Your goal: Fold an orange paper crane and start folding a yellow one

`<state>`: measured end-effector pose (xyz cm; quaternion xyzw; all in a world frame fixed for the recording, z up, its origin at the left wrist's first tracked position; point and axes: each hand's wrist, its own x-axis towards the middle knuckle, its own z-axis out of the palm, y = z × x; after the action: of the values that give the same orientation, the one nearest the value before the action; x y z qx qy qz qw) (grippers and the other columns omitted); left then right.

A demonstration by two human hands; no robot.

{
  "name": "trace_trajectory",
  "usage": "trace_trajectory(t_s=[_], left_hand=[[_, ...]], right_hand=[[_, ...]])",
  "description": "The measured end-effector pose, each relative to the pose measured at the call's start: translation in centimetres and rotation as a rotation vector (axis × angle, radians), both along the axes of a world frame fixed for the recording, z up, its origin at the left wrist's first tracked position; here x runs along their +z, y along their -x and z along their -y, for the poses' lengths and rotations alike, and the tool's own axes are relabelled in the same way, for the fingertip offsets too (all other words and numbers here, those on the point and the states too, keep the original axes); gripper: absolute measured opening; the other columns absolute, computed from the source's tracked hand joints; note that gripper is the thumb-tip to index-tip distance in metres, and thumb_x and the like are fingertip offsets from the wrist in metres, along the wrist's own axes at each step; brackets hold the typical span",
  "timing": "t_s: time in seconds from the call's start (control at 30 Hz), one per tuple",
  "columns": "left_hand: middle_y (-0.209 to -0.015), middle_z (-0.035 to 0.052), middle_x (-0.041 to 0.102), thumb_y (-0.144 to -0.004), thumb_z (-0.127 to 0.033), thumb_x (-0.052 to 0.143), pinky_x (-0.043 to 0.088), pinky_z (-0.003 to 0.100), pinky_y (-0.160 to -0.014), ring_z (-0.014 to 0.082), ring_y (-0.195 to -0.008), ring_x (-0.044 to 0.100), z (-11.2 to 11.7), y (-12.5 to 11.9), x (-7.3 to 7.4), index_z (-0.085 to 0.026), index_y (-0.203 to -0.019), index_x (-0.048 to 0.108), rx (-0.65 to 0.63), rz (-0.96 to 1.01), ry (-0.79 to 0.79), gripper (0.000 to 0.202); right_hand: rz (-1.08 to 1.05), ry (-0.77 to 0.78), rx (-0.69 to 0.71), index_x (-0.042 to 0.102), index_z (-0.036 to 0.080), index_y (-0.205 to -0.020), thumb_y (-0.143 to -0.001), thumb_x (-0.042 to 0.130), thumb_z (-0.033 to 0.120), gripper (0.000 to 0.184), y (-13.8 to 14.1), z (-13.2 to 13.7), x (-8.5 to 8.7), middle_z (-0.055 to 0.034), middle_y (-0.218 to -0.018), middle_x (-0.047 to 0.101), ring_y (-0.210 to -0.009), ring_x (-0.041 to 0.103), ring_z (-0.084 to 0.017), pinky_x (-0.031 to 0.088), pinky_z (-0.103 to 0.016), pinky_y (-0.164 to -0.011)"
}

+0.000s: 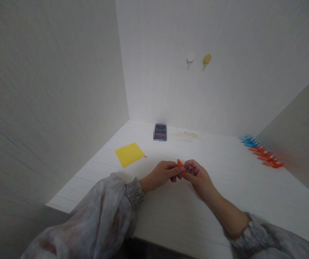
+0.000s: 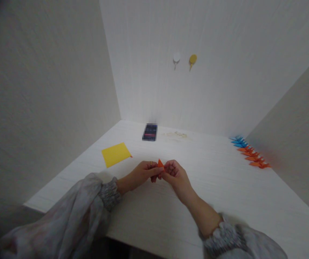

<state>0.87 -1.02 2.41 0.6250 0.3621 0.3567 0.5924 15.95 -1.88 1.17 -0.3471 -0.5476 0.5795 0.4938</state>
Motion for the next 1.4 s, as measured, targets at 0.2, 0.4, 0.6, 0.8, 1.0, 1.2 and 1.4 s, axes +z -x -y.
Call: trace_trajectory(t_s=[0.2,0.4,0.6,0.8,1.0,1.2,1.4], left_hand=[[-0.056,-0.0017,0.049,-0.072,-0.044,0.049,0.031,0.020,-0.047,0.0061,-0.047,0.040,0.12,0.04,0.40,-0.013,-0.063,0.052,0.078,0.013,-0.007,0.033],[-0.054,-0.0028,0.047,-0.072,-0.041,0.049,0.029,0.020,-0.047,0.0055,-0.047,0.037,0.21,-0.08,0.54,-0.013,-0.060,0.051,0.102,0.014,-0.014,0.031],[-0.055,-0.0028,0.048,-0.069,-0.036,0.055,0.031,0.020,-0.050,0.0060,-0.049,0.040,0.15,-0.23,0.64,-0.012,-0.065,0.052,0.134,0.108,0.004,0.024],[-0.053,-0.0017,0.050,-0.069,-0.037,0.056,0.031,0.021,-0.048,0.0064,-0.048,0.042,-0.01,-0.33,0.44,-0.012,-0.064,0.049,0.171,0.176,0.100,0.026],[-0.051,-0.0025,0.048,-0.071,-0.043,0.052,0.031,0.021,-0.048,0.0059,-0.046,0.040,-0.07,-0.26,0.32,-0.013,-0.061,0.047,0.150,0.195,0.117,0.033],[-0.053,-0.0016,0.048,-0.072,-0.049,0.048,0.033,0.022,-0.050,0.0063,-0.047,0.041,0.12,-0.21,0.72,-0.012,-0.061,0.049,0.070,0.181,0.125,0.038],[-0.053,-0.0026,0.049,-0.060,-0.039,0.064,0.030,0.020,-0.048,0.0053,-0.047,0.040,0.39,-0.20,0.94,-0.012,-0.059,0.049,0.033,0.122,0.107,0.031]], right_hand=[[0.116,0.047,-0.020,0.053,0.015,-0.070,-0.067,0.063,0.028,0.016,0.27,0.16,0.17,0.0011,-0.060,0.057,-0.049,0.046,-0.008,0.035,-0.022,-0.048],[0.115,0.114,0.030,0.050,0.016,-0.060,-0.069,0.060,0.033,0.022,0.37,0.54,0.35,0.0046,-0.046,0.049,-0.040,0.040,-0.007,0.028,-0.021,-0.041],[0.090,0.151,0.031,0.050,0.016,-0.056,-0.065,0.064,0.031,0.022,0.31,0.69,0.46,0.0048,-0.043,0.048,-0.039,0.040,-0.007,0.026,-0.021,-0.039],[0.100,0.143,0.068,0.053,0.015,-0.058,-0.066,0.062,0.028,0.017,0.28,0.73,0.35,0.0040,-0.043,0.048,-0.039,0.039,-0.007,0.027,-0.021,-0.039],[0.110,0.150,0.071,0.052,0.015,-0.057,-0.065,0.063,0.028,0.018,0.32,0.84,0.46,0.0037,-0.044,0.048,-0.040,0.040,-0.008,0.027,-0.022,-0.039],[0.100,0.145,0.068,0.053,0.015,-0.055,-0.066,0.062,0.027,0.018,0.26,0.90,0.34,0.0035,-0.043,0.048,-0.040,0.039,-0.008,0.027,-0.022,-0.040],[0.108,0.135,0.100,0.058,0.015,-0.059,-0.065,0.061,0.026,0.013,0.26,0.89,0.45,0.0028,-0.045,0.049,-0.041,0.039,-0.008,0.028,-0.022,-0.040]])
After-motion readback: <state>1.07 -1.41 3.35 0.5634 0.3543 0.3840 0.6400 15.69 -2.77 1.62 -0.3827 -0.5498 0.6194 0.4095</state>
